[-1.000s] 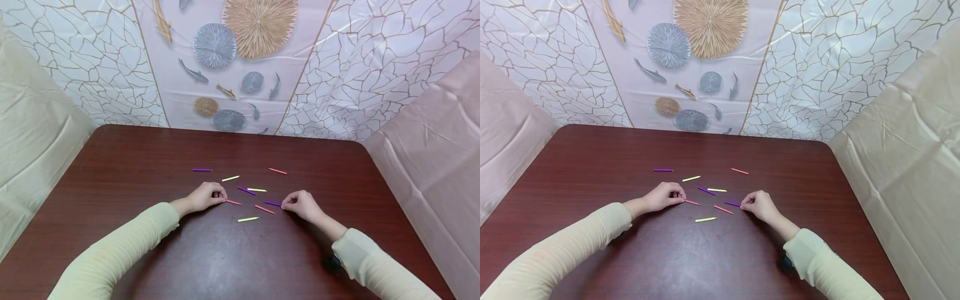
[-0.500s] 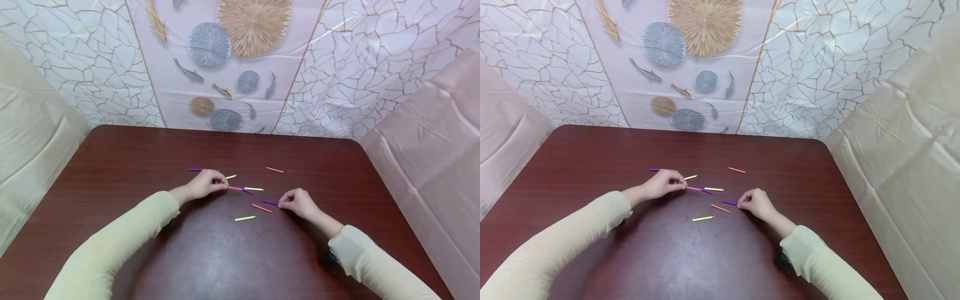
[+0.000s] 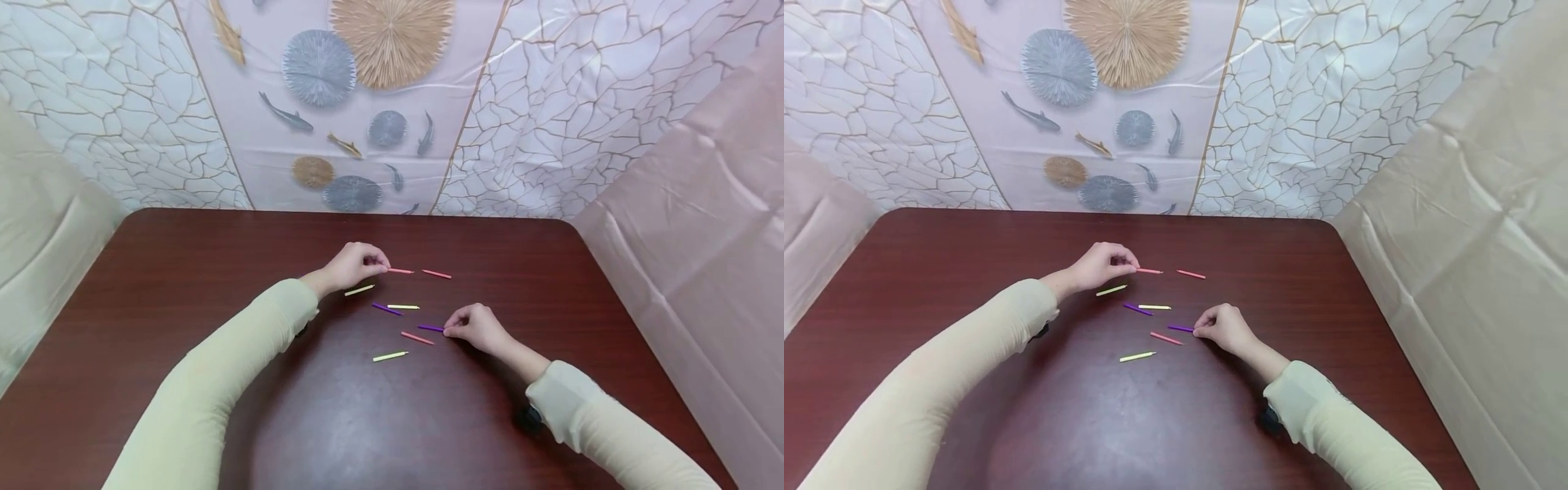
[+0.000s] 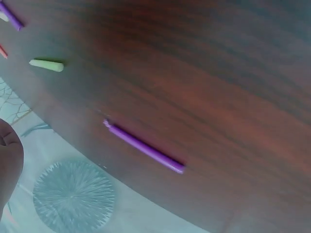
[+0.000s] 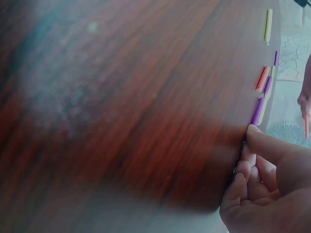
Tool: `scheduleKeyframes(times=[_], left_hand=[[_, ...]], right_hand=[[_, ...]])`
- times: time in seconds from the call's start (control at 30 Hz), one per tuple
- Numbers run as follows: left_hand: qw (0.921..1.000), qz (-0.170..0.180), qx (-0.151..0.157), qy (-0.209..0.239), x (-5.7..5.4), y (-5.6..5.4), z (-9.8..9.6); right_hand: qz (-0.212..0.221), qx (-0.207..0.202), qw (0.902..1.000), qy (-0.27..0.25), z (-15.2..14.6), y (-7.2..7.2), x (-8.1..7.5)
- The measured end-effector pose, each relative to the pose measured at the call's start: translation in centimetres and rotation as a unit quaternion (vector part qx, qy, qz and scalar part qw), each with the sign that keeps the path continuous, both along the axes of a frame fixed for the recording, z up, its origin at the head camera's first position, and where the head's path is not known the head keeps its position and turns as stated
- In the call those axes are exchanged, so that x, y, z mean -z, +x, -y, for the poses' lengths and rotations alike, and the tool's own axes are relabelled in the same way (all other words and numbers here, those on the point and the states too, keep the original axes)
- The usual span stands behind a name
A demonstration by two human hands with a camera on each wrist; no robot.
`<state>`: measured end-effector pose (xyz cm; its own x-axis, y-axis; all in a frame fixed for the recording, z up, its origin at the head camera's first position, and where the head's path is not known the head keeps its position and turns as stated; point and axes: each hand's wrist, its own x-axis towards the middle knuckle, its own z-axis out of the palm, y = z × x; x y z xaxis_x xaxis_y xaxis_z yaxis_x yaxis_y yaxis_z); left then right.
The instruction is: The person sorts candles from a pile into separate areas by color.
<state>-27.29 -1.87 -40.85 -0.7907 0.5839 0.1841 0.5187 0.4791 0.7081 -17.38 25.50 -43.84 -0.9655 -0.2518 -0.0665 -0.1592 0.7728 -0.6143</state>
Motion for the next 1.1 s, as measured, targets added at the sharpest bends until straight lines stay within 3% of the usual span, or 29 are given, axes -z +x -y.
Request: scheduleKeyframes(times=[0.4, 0.73, 1.1], left_hand=[[0.9999, 0.008, -0.004, -0.004, -0.5, -3.1, -3.5], [0.9993, 0.028, -0.017, -0.018, 1.1, -4.6, -5.7], [0.9970, 0.047, -0.032, -0.052, 2.8, -5.5, -7.6]], right_hand=[[-0.007, 0.008, 0.9999, 0.000, -0.2, -0.1, -0.2], [0.001, 0.003, 1.0000, 0.000, 0.1, 0.1, -0.1], [0.001, 0.008, 1.0000, -0.002, 0.1, 0.3, 0.0]])
